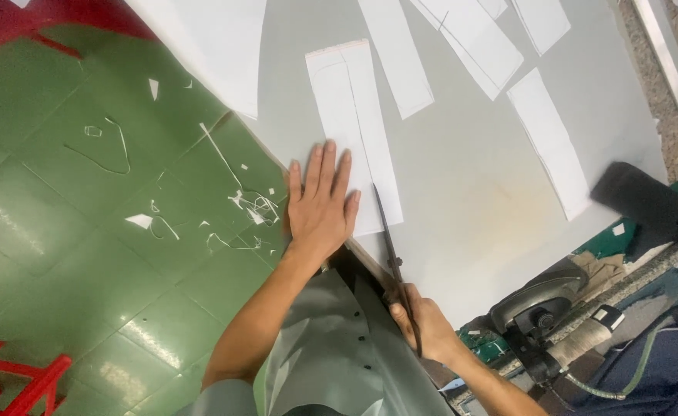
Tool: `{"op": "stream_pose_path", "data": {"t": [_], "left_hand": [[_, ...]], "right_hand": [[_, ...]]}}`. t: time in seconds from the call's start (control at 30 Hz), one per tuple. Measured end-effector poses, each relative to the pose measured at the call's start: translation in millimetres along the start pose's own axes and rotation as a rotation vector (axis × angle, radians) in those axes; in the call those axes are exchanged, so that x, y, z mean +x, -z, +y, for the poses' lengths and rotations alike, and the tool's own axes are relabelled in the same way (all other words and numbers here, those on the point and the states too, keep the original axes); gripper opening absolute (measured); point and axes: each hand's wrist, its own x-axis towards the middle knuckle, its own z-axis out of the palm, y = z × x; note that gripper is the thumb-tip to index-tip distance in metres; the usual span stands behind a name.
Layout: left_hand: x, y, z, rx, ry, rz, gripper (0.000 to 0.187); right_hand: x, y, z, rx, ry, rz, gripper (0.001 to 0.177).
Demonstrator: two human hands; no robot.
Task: The person uses large shears to cut a large sheet of white paper marked with pencil lines into long strips. The person repeatedly repositions the paper and cuts along the marked lines, separating the sheet into multiple pieces on the work table.
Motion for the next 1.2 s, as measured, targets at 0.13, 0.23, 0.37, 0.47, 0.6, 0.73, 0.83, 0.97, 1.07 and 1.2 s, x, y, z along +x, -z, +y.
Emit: {"op": "stream_pose_path", "data": {"t": [0.13, 0.23, 0.37, 0.47, 0.6, 0.73, 0.83, 0.97, 1.07, 1.2], "left_hand": [[-1, 0, 0, -0.018, 0.007, -0.025, 0.061], [0, 0, 1, 0.005, 0.009, -0.042, 0.062], [1, 0, 1, -0.011, 0.030, -0.124, 0.064], [0, -1, 1, 0.004, 0.014, -0.062, 0.063], [0, 0, -1, -0.006, 0.012, -0.047, 0.062], [0, 0, -1, -0.046, 0.001, -0.022, 0.063], [5, 11, -4, -0.089, -0.016, 0.033, 0.062], [47, 29, -30, 0.010, -0.069, 0.110, 0.059], [78, 31, -48, 0.066, -0.157, 0.042, 0.063], [87, 27, -58, 0.048, -0.230, -0.026, 0.067]], "right_hand": [[-1, 3, -10, 0.020, 0.004, -0.007, 0.057], [-1, -1, -5, 0.024, 0.024, 0.007, 0.056], [-1, -1, -4, 0.036, 0.022, 0.016, 0.058], [-5, 7, -5, 0.064, 0.002, -0.011, 0.060], [6, 25, -23, 0.065, 0.097, -0.114, 0.057], [30, 32, -40, 0.077, 0.130, -0.071, 0.055], [32, 33, -51, 0.068, 0.049, -0.052, 0.059], [29, 33, -49, 0.090, 0.082, -0.057, 0.059], [31, 33, -41, 0.065, 0.054, -0.068, 0.057], [33, 35, -36, 0.058, 0.099, -0.093, 0.055]]}}
